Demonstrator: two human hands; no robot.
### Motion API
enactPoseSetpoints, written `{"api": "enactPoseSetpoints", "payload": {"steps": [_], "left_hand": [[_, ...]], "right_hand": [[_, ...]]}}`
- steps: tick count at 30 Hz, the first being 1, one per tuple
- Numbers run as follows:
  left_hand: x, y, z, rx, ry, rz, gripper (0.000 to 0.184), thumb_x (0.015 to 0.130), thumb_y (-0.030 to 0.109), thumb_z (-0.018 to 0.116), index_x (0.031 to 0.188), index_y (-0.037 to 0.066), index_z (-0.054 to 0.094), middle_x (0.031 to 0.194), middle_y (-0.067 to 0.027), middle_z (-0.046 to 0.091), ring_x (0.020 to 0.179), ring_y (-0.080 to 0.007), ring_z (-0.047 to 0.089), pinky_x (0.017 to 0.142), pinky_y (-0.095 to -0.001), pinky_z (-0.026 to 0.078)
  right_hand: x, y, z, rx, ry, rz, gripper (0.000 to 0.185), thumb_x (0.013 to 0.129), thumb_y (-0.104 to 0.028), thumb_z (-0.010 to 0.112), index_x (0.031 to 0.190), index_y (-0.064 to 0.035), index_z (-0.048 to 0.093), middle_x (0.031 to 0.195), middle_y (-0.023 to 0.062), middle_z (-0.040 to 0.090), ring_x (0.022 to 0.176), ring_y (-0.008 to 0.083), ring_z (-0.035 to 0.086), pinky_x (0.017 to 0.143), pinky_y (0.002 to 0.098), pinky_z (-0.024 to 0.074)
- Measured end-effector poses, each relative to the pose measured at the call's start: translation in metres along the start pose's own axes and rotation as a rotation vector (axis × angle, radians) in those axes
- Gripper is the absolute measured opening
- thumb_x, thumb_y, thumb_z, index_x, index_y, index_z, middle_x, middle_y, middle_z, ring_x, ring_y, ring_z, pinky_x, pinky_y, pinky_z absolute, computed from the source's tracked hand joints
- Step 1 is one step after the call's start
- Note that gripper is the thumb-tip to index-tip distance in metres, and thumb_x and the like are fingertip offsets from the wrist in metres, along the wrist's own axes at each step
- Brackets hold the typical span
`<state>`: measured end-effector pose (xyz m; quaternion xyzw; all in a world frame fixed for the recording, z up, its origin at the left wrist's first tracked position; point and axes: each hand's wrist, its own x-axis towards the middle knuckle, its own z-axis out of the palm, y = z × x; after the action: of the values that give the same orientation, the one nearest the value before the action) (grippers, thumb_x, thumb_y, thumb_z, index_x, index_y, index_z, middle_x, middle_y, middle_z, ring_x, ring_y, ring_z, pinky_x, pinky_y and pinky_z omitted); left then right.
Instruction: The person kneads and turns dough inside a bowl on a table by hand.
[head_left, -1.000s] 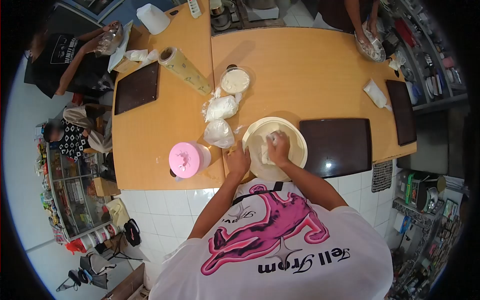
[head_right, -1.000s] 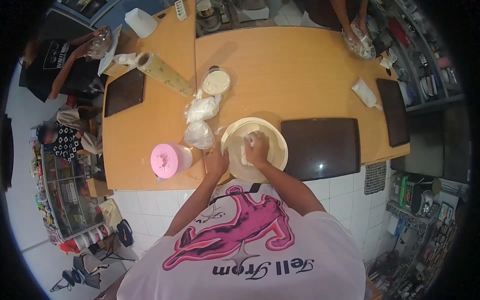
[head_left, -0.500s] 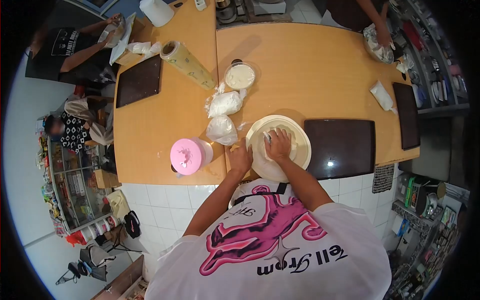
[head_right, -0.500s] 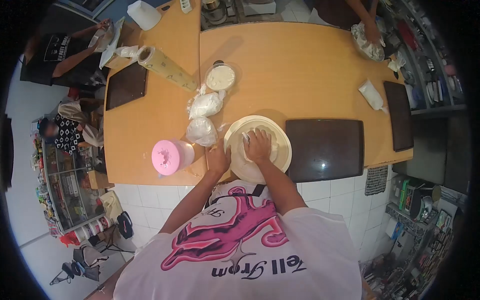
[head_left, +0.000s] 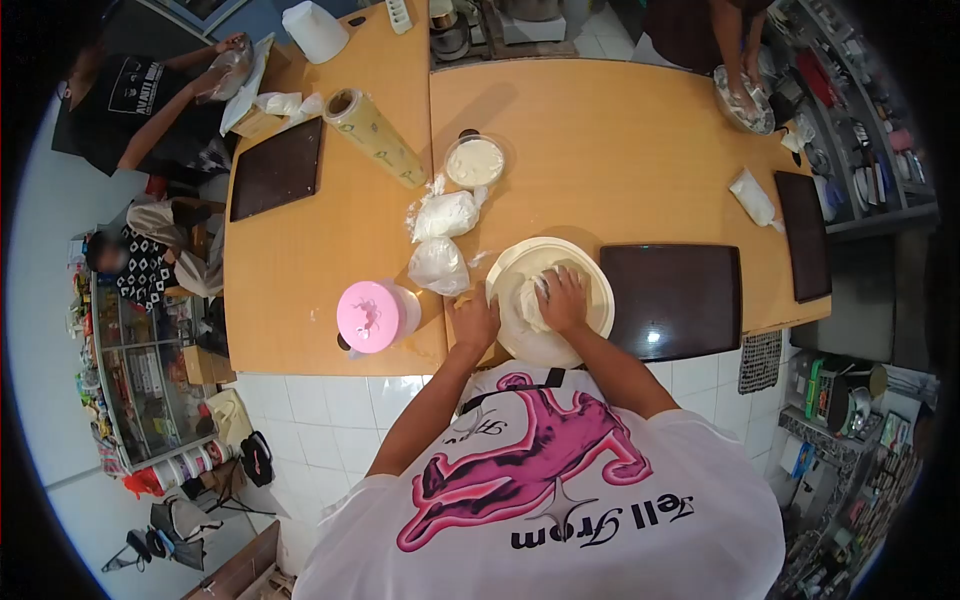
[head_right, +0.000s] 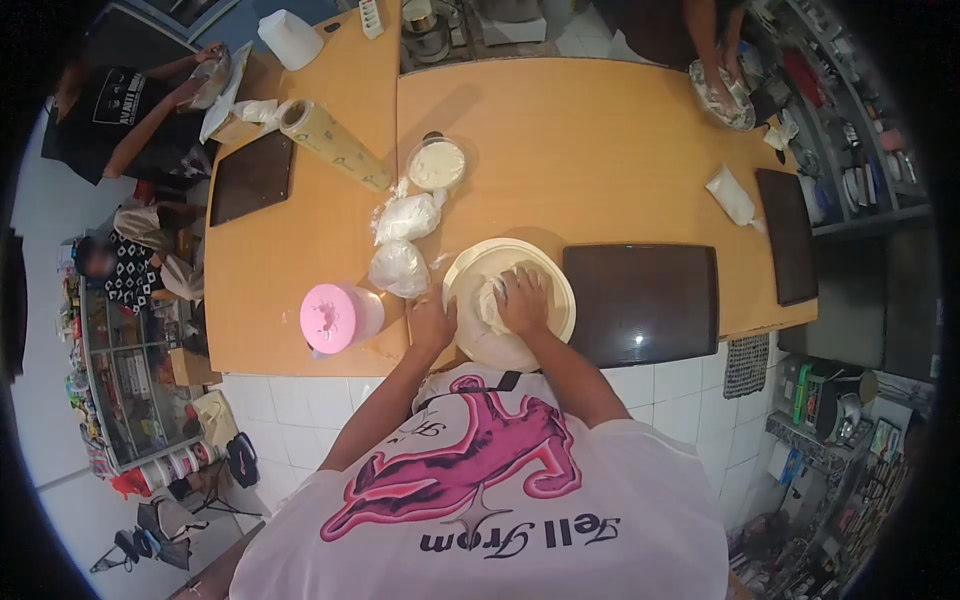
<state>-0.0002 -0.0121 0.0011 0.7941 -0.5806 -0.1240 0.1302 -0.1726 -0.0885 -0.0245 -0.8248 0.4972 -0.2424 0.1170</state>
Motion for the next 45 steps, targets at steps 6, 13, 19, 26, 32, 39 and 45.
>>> {"api": "enactPoseSetpoints", "payload": {"steps": [6, 13, 19, 26, 32, 39, 45], "left_hand": [[-0.001, 0.0, -0.006, 0.03, -0.021, 0.022, 0.038, 0.089, 0.029, 0.053, 0.119, 0.006, 0.049, 0.064, -0.0193, 0.063, 0.064, -0.0346, 0.065, 0.098, -0.0521, 0.027], [0.0, -0.001, -0.006, 0.042, -0.034, 0.024, 0.04, 0.088, 0.03, 0.053, 0.12, 0.006, 0.048, 0.066, -0.0197, 0.064, 0.069, -0.0348, 0.066, 0.1, -0.0523, 0.026], [-0.001, 0.002, -0.006, -0.012, -0.034, -0.018, 0.04, 0.088, 0.029, 0.053, 0.121, 0.007, 0.047, 0.07, -0.0199, 0.065, 0.072, -0.0361, 0.066, 0.098, -0.053, 0.028], [-0.002, 0.002, -0.005, 0.021, -0.074, -0.051, 0.042, 0.088, 0.029, 0.053, 0.123, 0.007, 0.046, 0.068, -0.0183, 0.065, 0.067, -0.0344, 0.066, 0.097, -0.0546, 0.028], [0.002, 0.015, -0.027, 0.013, -0.248, -0.123, 0.038, 0.086, 0.026, 0.057, 0.115, 0.003, 0.048, 0.085, -0.0218, 0.065, 0.085, -0.0385, 0.063, 0.093, -0.0507, 0.035], [-0.005, 0.002, -0.001, 0.038, -0.014, -0.033, 0.039, 0.086, 0.027, 0.056, 0.119, 0.008, 0.048, 0.064, -0.0183, 0.063, 0.063, -0.0351, 0.064, 0.095, -0.0524, 0.032], [-0.005, 0.004, -0.002, 0.008, -0.073, -0.061, 0.039, 0.086, 0.028, 0.055, 0.12, 0.009, 0.047, 0.066, -0.0191, 0.064, 0.065, -0.0356, 0.065, 0.093, -0.0526, 0.034]], "right_hand": [[0.005, -0.007, 0.006, -0.136, -0.109, 0.078, 0.031, 0.08, -0.031, 0.061, 0.103, -0.0122, 0.058, 0.1, 0.0097, 0.055, 0.099, 0.028, 0.05, 0.086, 0.0447, 0.0341], [0.01, -0.01, 0.005, -0.038, -0.041, 0.162, 0.027, 0.079, -0.027, 0.063, 0.1, -0.01, 0.058, 0.097, 0.0114, 0.056, 0.1, 0.0296, 0.05, 0.085, 0.0464, 0.0341], [0.013, -0.02, -0.015, 0.282, 0.092, 0.045, 0.02, 0.081, -0.023, 0.062, 0.09, -0.005, 0.062, 0.091, 0.0181, 0.059, 0.093, 0.0371, 0.053, 0.08, 0.0526, 0.0369], [0.004, -0.013, 0.024, 0.056, 0.003, -0.318, 0.022, 0.073, -0.03, 0.067, 0.086, -0.0122, 0.063, 0.096, 0.0101, 0.06, 0.094, 0.0293, 0.055, 0.078, 0.0483, 0.0391], [0.01, -0.021, 0.026, 0.014, -0.022, -0.249, 0.023, 0.073, -0.033, 0.067, 0.087, -0.015, 0.064, 0.096, 0.0069, 0.06, 0.093, 0.0275, 0.054, 0.079, 0.0488, 0.0391], [0.022, -0.017, 0.02, 0.592, -0.024, 0.201, 0.019, 0.08, -0.026, 0.063, 0.078, -0.0063, 0.063, 0.079, 0.0106, 0.061, 0.074, 0.0276, 0.058, 0.069, 0.0419, 0.0436], [0.007, -0.011, -0.023, 0.615, -0.257, 0.621, 0.032, 0.082, -0.031, 0.06, 0.071, -0.0005, 0.062, 0.068, 0.013, 0.062, 0.058, 0.0244, 0.057, 0.056, 0.036, 0.0425]]}}
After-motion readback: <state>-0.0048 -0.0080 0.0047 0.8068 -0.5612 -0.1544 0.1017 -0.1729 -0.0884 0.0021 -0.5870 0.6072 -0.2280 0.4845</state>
